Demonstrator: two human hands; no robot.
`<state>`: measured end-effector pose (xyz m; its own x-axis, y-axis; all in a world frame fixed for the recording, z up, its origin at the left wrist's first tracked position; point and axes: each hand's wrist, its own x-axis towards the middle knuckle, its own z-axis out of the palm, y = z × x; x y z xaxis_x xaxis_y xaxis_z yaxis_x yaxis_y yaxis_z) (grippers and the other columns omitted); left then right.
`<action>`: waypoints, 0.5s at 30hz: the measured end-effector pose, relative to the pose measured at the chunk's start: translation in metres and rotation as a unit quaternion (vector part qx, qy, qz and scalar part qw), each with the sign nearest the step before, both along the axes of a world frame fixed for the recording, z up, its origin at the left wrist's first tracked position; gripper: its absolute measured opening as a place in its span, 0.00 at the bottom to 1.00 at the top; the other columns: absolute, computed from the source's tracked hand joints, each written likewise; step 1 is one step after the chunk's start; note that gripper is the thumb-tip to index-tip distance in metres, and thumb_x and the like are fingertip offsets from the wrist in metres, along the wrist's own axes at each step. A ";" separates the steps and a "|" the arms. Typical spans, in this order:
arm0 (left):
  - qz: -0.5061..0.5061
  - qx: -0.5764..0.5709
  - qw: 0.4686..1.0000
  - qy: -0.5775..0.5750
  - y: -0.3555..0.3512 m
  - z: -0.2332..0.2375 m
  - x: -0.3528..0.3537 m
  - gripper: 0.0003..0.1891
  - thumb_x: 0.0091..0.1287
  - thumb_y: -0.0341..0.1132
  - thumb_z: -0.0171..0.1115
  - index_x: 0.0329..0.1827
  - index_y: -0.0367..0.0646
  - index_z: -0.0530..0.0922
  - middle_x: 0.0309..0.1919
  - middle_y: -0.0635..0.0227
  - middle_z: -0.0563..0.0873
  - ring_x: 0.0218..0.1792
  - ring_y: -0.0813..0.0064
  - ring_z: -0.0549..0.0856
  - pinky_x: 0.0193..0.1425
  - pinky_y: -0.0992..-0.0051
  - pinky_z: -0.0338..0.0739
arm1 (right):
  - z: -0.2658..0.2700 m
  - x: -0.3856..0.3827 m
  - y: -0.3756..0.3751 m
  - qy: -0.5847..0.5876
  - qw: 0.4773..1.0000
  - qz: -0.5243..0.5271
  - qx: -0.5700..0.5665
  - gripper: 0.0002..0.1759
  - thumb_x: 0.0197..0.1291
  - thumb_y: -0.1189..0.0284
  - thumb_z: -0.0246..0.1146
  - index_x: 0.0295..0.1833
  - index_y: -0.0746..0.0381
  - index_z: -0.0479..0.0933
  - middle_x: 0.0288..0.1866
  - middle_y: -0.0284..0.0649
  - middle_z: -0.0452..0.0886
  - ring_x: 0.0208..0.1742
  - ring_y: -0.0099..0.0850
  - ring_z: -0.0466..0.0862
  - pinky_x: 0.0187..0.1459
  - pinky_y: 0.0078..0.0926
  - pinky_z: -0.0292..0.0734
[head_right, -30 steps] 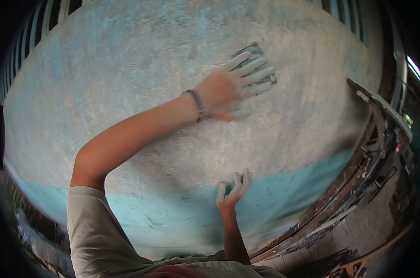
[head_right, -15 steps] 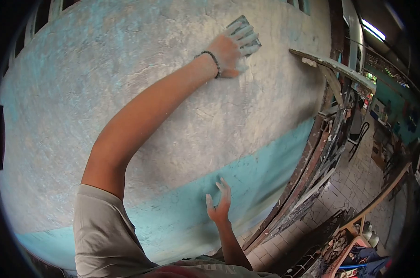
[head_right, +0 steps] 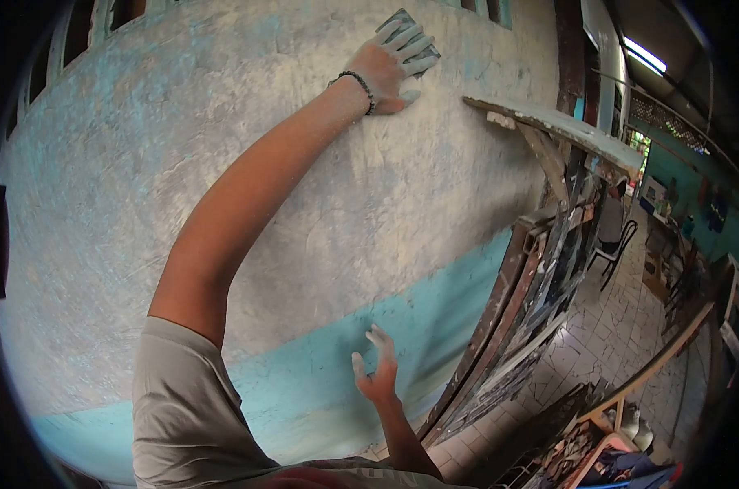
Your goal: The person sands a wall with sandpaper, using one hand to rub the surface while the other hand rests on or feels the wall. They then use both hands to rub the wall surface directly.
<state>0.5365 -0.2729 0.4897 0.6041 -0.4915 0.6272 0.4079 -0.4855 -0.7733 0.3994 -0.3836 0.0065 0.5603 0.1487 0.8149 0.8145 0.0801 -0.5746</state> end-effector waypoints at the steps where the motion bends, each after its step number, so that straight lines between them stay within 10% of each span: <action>1: 0.003 0.000 1.000 -0.006 -0.002 0.005 0.003 0.37 0.77 0.63 0.45 0.86 0.63 0.59 0.86 0.75 0.58 0.87 0.69 0.51 0.91 0.59 0.36 | 0.002 0.009 -0.004 -0.003 1.000 0.005 -0.001 0.26 0.65 0.70 0.68 0.64 0.72 0.74 0.68 0.64 0.75 0.66 0.59 0.78 0.67 0.50 0.74; 15: -0.085 -0.098 0.987 -0.097 0.035 0.024 -0.094 0.38 0.74 0.55 0.51 0.84 0.48 0.63 0.85 0.55 0.60 0.86 0.53 0.51 0.90 0.53 0.36 | 0.045 0.111 0.000 -0.045 0.995 0.071 0.056 0.23 0.65 0.76 0.67 0.64 0.71 0.75 0.66 0.59 0.78 0.67 0.52 0.79 0.68 0.45 0.73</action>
<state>0.4424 -0.2376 0.5133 0.3821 -0.4334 0.8162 0.4391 -0.6920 -0.5730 0.5109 -0.3839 0.0515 0.4643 0.1263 0.8766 0.8377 0.2586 -0.4810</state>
